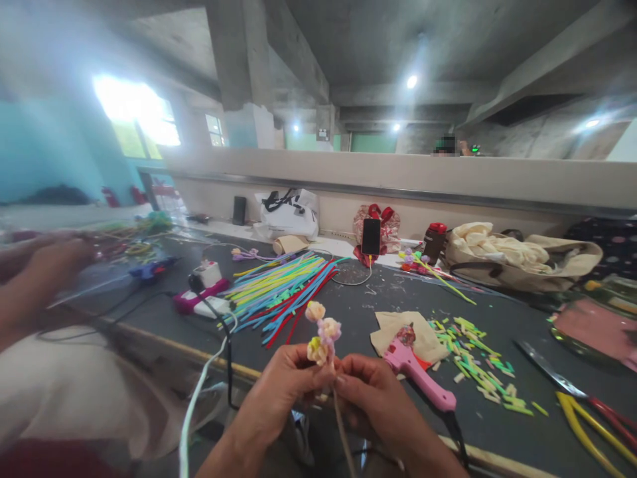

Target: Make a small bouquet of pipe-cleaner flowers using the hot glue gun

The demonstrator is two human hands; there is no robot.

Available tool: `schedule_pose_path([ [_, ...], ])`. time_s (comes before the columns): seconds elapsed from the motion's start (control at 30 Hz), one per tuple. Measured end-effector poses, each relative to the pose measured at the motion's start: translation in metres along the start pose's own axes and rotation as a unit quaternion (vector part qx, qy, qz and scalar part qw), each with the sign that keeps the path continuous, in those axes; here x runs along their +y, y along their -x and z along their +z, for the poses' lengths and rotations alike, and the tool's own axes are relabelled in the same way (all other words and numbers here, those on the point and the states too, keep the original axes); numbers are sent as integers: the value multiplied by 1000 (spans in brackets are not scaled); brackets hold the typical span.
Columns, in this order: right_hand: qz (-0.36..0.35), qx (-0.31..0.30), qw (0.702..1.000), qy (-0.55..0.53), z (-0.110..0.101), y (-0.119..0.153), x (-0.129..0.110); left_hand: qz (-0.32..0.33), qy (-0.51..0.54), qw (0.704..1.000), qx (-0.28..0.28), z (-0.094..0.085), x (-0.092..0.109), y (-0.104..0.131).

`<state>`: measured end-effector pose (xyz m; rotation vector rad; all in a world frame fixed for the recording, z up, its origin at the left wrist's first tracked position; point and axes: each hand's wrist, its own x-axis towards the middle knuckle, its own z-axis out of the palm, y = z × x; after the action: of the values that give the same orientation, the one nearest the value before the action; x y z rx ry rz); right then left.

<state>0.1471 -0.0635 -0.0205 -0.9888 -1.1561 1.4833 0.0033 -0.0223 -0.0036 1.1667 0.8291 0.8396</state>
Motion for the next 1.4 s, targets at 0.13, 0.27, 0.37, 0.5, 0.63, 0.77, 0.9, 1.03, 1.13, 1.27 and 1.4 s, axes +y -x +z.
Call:
schedule_pose_path([
  [0.13, -28, -28, 998, -56, 1, -2, 1, 3, 39, 999, -35, 0, 0, 2],
  [0.27, -38, -29, 996, -74, 3, -5, 3, 11, 64, 998, -18, 1, -5, 5],
  [0.37, -46, 4, 996, -76, 5, -5, 4, 3, 86, 996, 19, 4, -8, 7],
  [0.5, -102, 63, 993, 5, 5, -7, 7, 38, 107, 990, 89, 15, -8, 7],
  [0.63, -145, 115, 982, 45, 5, -11, 9, 71, 124, 982, 126, 28, -7, 6],
  [0.77, -145, 157, 975, 65, 7, -14, 9, 89, 140, 976, 143, 35, -9, 5],
  [0.9, -148, 196, 965, 90, 5, -14, 9, 70, 185, 971, 135, 37, -9, 4],
  [1.03, -144, 189, 969, 69, 4, -14, 8, 14, 220, 970, 106, 35, -10, 2],
  [1.13, -133, 164, 976, 48, 5, -13, 6, 2, 229, 969, 90, 32, -11, 2],
  [1.27, -152, 157, 971, 98, 3, -11, 5, 1, 237, 969, 74, 31, -10, 3],
  [1.4, -202, 176, 932, 245, -1, -6, 1, 10, 185, 977, 109, 31, -7, 4],
])
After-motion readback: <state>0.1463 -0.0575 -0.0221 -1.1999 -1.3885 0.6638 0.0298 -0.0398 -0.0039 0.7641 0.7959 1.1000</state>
